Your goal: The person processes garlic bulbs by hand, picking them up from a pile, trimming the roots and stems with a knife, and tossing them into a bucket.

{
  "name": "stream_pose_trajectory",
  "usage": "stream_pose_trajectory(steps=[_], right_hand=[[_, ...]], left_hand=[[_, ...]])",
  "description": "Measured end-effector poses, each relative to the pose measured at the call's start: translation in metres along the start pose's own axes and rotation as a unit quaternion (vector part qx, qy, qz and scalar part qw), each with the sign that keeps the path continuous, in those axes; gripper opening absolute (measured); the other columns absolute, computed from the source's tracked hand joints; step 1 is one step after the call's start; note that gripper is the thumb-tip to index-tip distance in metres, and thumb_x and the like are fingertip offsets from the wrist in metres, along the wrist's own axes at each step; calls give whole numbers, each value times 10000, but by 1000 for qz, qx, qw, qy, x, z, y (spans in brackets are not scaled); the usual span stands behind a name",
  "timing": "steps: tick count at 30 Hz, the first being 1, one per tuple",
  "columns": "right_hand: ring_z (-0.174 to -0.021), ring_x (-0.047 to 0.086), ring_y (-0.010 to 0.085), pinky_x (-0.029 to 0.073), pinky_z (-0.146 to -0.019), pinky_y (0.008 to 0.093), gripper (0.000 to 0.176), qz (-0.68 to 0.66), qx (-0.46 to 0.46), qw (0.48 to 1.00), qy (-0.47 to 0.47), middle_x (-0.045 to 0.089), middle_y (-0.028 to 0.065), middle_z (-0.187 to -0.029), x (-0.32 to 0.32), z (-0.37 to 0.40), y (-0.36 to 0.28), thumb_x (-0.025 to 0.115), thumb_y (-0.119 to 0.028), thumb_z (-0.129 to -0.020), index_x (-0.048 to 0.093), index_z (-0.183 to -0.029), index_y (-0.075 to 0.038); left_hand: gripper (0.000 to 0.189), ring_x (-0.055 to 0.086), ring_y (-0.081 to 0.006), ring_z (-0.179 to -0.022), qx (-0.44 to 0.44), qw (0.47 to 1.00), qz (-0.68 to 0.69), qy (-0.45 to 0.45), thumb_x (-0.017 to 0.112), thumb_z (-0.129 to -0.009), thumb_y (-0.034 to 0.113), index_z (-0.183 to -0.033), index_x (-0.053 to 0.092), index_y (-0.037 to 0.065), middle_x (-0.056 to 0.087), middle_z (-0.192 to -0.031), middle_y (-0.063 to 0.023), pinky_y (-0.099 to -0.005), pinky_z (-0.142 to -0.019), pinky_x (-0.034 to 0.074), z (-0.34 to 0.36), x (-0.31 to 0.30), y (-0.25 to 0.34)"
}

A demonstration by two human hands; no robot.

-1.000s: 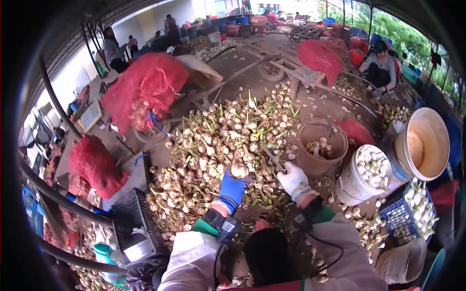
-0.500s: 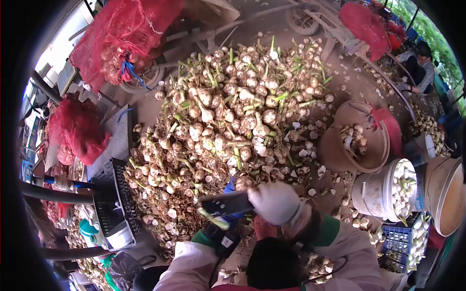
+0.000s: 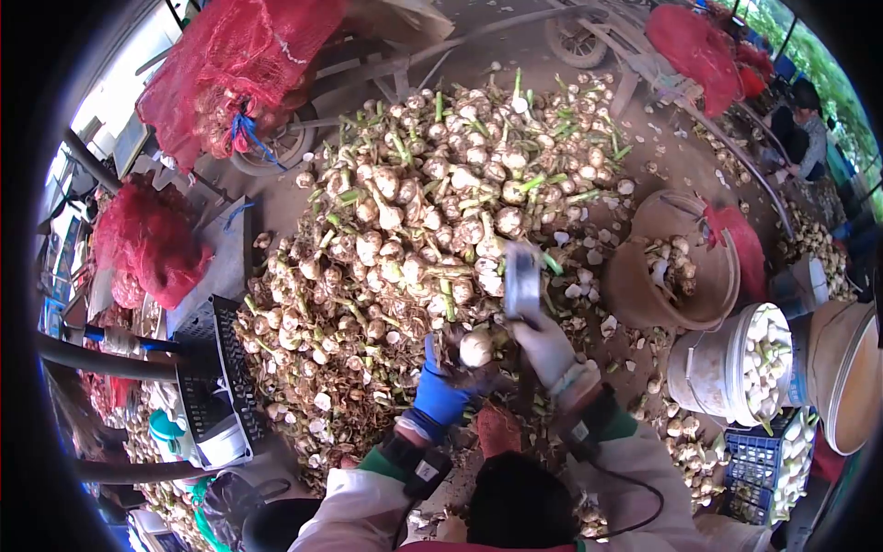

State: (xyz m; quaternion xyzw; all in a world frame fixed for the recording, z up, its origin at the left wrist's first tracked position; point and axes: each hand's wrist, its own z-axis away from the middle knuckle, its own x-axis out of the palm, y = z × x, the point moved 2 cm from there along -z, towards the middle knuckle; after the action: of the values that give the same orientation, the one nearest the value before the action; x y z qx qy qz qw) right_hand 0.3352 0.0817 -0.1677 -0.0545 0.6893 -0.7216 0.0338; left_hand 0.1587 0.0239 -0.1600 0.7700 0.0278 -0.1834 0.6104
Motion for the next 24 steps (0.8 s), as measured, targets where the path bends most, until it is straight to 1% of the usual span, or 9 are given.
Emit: stream_pose_trajectory(steps=[2, 5, 9, 11, 13, 17, 20, 22, 24], right_hand=[[-706, 569, 88, 479, -649, 236, 242, -8, -16, 1000, 6, 600, 15, -912, 12, 0, -72, 532, -46, -936, 588, -1168, -7], [-736, 620, 366, 503, -626, 383, 166, 254, -246, 929, 111, 622, 181, -829, 11, 16, -106, 634, -116, -860, 612, -1006, -41], [-821, 648, 378, 517, -691, 421, 199, 441, 88, 888, -92, 658, 198, -858, -31, 48, -19, 582, -202, -873, 623, -1031, -89], [-814, 649, 369, 512, -704, 407, 194, 390, 148, 909, -22, 662, 204, -870, -65, 62, 14, 573, -201, -879, 630, -1017, -78], [-808, 653, 360, 508, -705, 393, 184, 305, 131, 939, 86, 664, 202, -867, -75, 59, 15, 579, -190, -879, 634, -996, -59], [-793, 667, 287, 504, -714, 369, 198, 129, 70, 973, 177, 678, 174, -847, -94, 40, -5, 604, -171, -884, 635, -976, 1], [-788, 666, 256, 503, -717, 366, 212, 209, 54, 963, 159, 684, 163, -850, -93, 46, 39, 608, -165, -884, 638, -1006, 5], [-786, 669, 320, 508, -709, 395, 219, 208, 136, 960, 133, 681, 188, -848, -70, 52, 51, 603, -196, -887, 647, -995, -11], [-781, 638, 401, 504, -675, 456, 226, 304, 102, 943, 93, 659, 188, -804, -51, 42, 62, 602, -272, -882, 649, -955, -64]], left_hand=[[506, 607, -199, -1003, -90, 985, 142, 45, 641, -896, 48, -1337, 397, 5, 596, -1158, -118, -341, -906, 510, -8, -12, 20], [612, 596, -148, -1008, -112, 974, 185, 62, 731, -766, 56, -1281, 407, -11, 602, -1137, -87, -299, -899, 487, -23, -22, 33], [526, 595, -145, -1006, -82, 948, 287, 107, 712, -797, 53, -1261, 470, 0, 619, -1084, -60, -287, -892, 493, -9, -13, 0], [487, 586, -145, -1015, -279, 894, 350, 33, 719, -820, 103, -1245, 508, -3, 620, -1069, -49, -296, -876, 498, -11, -1, -46], [389, 608, -172, -1000, -194, 904, 128, -359, 675, -883, 184, -1216, 543, 33, 632, -1043, -67, -333, -832, 517, -21, 32, 15], [336, 604, -283, -1025, 69, 926, -317, -193, 601, -906, 221, -1218, 547, 108, 624, -1093, -137, -391, -806, 513, -79, 14, 23], [403, 576, -355, -1025, 140, 675, -724, -31, 584, -868, 247, -1249, 524, 130, 604, -1113, -162, -434, -771, 506, -142, -56, -61], [382, 578, -352, -1023, 38, 712, -680, -172, 555, -879, 250, -1231, 521, 109, 604, -1095, -163, -457, -757, 504, -150, -81, -77], [323, 630, -305, -903, -10, 843, -528, -101, 569, -900, 179, -1185, 527, 35, 636, -957, -180, -417, -699, 528, -125, -77, -54]])
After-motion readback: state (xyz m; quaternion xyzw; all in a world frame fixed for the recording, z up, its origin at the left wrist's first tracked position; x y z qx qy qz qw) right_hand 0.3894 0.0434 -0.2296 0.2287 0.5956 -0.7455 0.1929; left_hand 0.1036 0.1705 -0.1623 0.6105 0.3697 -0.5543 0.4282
